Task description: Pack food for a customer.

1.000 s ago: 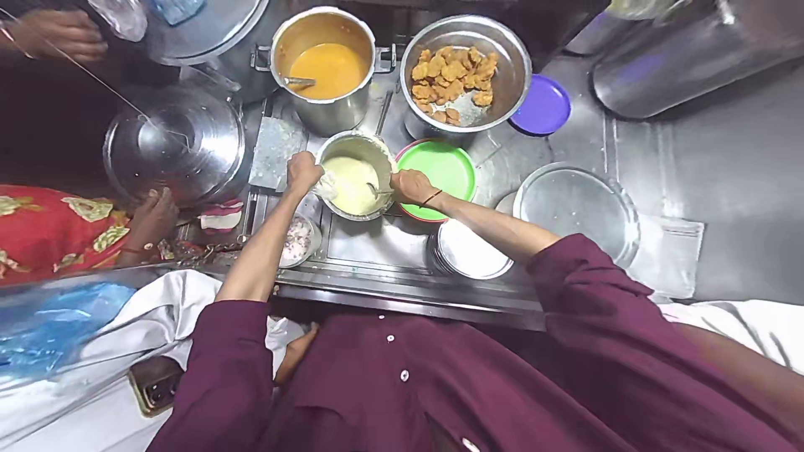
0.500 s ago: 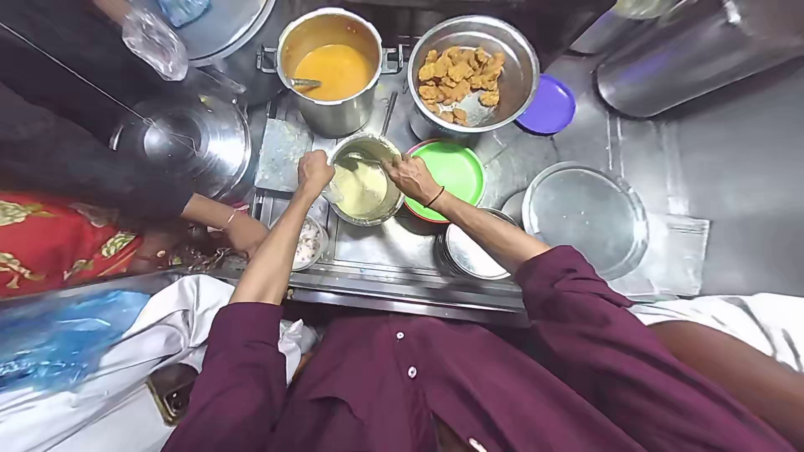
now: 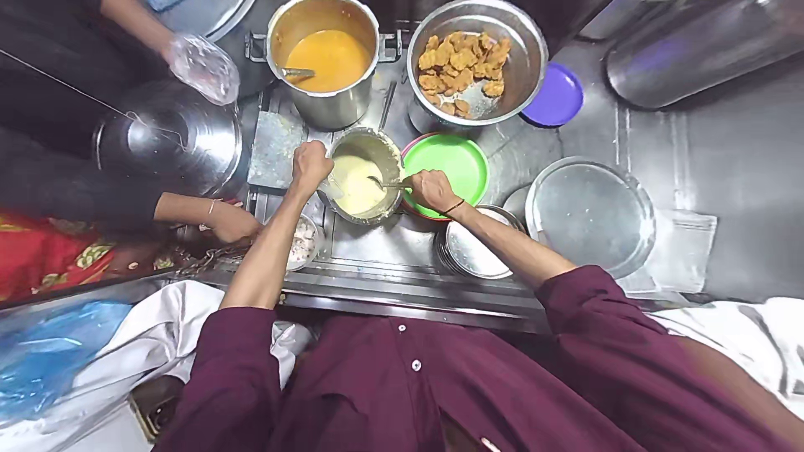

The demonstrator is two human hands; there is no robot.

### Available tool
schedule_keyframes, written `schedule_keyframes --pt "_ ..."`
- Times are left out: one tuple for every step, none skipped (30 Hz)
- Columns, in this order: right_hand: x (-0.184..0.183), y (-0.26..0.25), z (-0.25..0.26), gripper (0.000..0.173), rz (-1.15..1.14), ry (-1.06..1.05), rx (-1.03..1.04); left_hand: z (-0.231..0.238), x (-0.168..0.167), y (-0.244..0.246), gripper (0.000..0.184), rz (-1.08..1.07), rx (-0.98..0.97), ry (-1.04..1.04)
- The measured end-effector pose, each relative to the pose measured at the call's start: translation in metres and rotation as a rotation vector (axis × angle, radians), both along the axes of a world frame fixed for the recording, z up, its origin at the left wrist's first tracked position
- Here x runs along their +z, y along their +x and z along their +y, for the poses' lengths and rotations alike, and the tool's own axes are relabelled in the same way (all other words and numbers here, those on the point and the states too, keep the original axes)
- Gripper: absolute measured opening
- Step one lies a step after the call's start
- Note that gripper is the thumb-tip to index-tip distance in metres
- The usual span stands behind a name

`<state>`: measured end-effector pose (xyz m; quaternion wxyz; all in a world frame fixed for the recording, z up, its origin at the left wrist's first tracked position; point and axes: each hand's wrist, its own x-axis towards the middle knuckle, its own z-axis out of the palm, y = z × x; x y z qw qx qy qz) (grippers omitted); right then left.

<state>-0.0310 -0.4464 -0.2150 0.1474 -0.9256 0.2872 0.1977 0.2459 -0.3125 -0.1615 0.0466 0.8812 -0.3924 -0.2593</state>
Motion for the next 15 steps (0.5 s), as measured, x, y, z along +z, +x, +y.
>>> schedule_keyframes --pt "0.001 -0.001 0.000 0.015 0.013 0.024 -0.020 -0.001 0.001 0.000 0.023 -0.001 0.003 0.007" --pt "0.000 -0.003 -0.001 0.016 0.014 0.051 -0.039 -0.001 0.001 0.001 0.023 0.000 0.004 0.014" --pt "-0.002 -0.005 -0.002 0.018 0.003 0.078 -0.054 -0.002 0.001 0.001 0.023 -0.002 0.003 0.018" --pt "-0.005 -0.008 -0.002 0.020 -0.009 0.108 -0.066 -0.002 0.001 0.000 0.023 -0.005 -0.002 0.021" --pt "-0.010 -0.011 -0.003 0.022 -0.020 0.134 -0.079 -0.003 0.001 -0.001 0.022 -0.012 -0.010 0.025" --pt "-0.014 -0.012 -0.004 0.023 -0.025 0.158 -0.094 -0.003 0.002 -0.001 0.022 -0.018 -0.016 0.027" --pt "-0.017 -0.013 -0.005 0.023 -0.028 0.189 -0.110 -0.004 0.002 -0.001 0.022 -0.020 -0.022 0.024" --pt "-0.021 -0.014 -0.006 0.024 -0.038 0.219 -0.123 -0.005 0.002 -0.001 0.022 -0.024 -0.028 0.019" --pt "-0.026 -0.014 -0.007 0.024 -0.052 0.251 -0.134 -0.005 0.002 -0.001 0.022 -0.028 -0.038 0.015" --pt "-0.030 -0.014 -0.006 0.024 -0.066 0.281 -0.146 -0.006 0.002 0.000 0.022 -0.031 -0.047 0.013" --pt "-0.035 -0.013 -0.005 0.024 -0.075 0.317 -0.158 -0.007 0.002 0.001 0.022 -0.032 -0.057 0.008" --pt "-0.038 -0.012 -0.001 0.024 -0.091 0.361 -0.178 -0.008 0.002 0.001 0.022 -0.038 -0.070 0.009" --pt "-0.041 -0.013 0.004 0.025 -0.111 0.401 -0.201 -0.008 0.001 0.002 0.021 -0.045 -0.081 0.010" --pt "-0.043 -0.012 0.009 0.026 -0.131 0.446 -0.230 -0.009 0.000 0.003 0.020 -0.050 -0.089 0.010" --pt "-0.045 -0.011 0.014 0.025 -0.151 0.493 -0.257 -0.009 -0.001 0.004 0.020 -0.051 -0.092 0.007"
